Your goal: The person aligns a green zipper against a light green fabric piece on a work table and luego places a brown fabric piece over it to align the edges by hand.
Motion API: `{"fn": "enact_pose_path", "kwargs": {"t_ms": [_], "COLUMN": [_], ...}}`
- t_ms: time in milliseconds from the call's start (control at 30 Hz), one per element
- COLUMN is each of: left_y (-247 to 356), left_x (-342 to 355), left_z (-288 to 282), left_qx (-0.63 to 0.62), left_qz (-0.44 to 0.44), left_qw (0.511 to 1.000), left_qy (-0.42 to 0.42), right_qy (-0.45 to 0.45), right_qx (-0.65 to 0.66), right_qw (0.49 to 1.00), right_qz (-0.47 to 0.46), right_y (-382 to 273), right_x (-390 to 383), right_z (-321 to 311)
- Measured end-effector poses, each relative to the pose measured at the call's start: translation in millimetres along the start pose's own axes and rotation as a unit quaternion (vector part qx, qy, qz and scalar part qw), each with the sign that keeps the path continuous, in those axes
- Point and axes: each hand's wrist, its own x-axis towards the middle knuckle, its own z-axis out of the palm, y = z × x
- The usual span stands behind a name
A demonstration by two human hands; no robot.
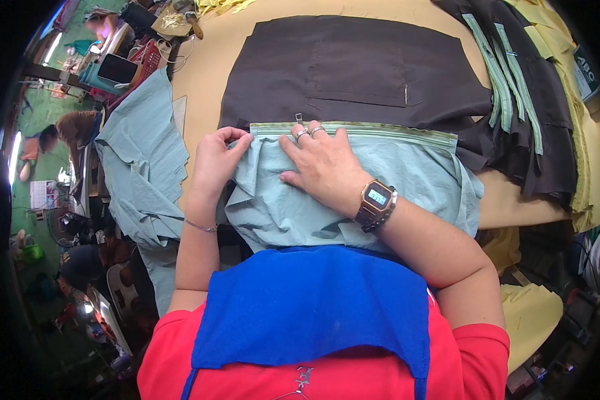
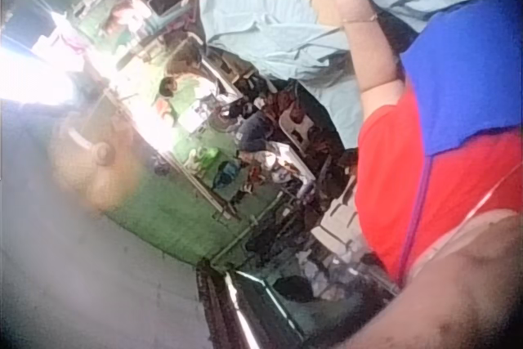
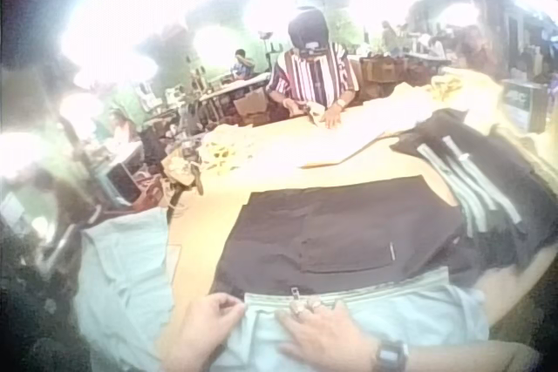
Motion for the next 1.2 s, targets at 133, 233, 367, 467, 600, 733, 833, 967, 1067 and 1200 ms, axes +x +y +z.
{"fn": "enact_pose_path", "kwargs": {"t_ms": [133, 233, 367, 467, 600, 733, 833, 967, 1067, 1200], "left_y": [3, 7, 0, 1, 1, -4, 1, 22, 52, 81], "left_x": [-1, -1, -6, -17, -42, -55, -49, 25, 90, 95], "left_z": [0, 3, 9, 8, 10, 18, 22, 33, 36, 69], "left_qx": [0.008, 0.096, 0.229, 0.221, 0.243, 0.211, 0.252, 0.320, 0.319, 0.304], "left_qz": [-0.016, 0.192, 0.368, 0.356, 0.284, 0.245, 0.261, 0.261, 0.236, 0.236], "left_qw": [1.000, 0.972, 0.899, 0.907, 0.927, 0.946, 0.932, 0.910, 0.917, 0.922], "left_qy": [-0.003, 0.095, 0.070, 0.035, 0.002, -0.006, -0.004, -0.028, -0.036, 0.046], "right_qy": [0.001, -0.007, 0.018, 0.012, 0.018, -0.021, 0.039, 0.136, 0.100, -0.168], "right_qx": [-0.002, 0.004, -0.019, -0.019, -0.024, -0.104, -0.150, -0.123, -0.066, 0.323], "right_qw": [1.000, 1.000, 1.000, 1.000, 0.997, 0.981, 0.975, 0.969, 0.974, 0.924], "right_qz": [0.002, 0.020, 0.008, 0.017, 0.077, 0.161, 0.157, 0.165, 0.192, 0.119], "right_y": [-1, -4, -5, 8, 43, 74, 100, 126, 109, 68], "right_x": [1, 4, 4, -19, -78, -125, -142, -134, -124, -104], "right_z": [0, -3, -2, -8, -24, -59, -69, -65, -66, -102]}}
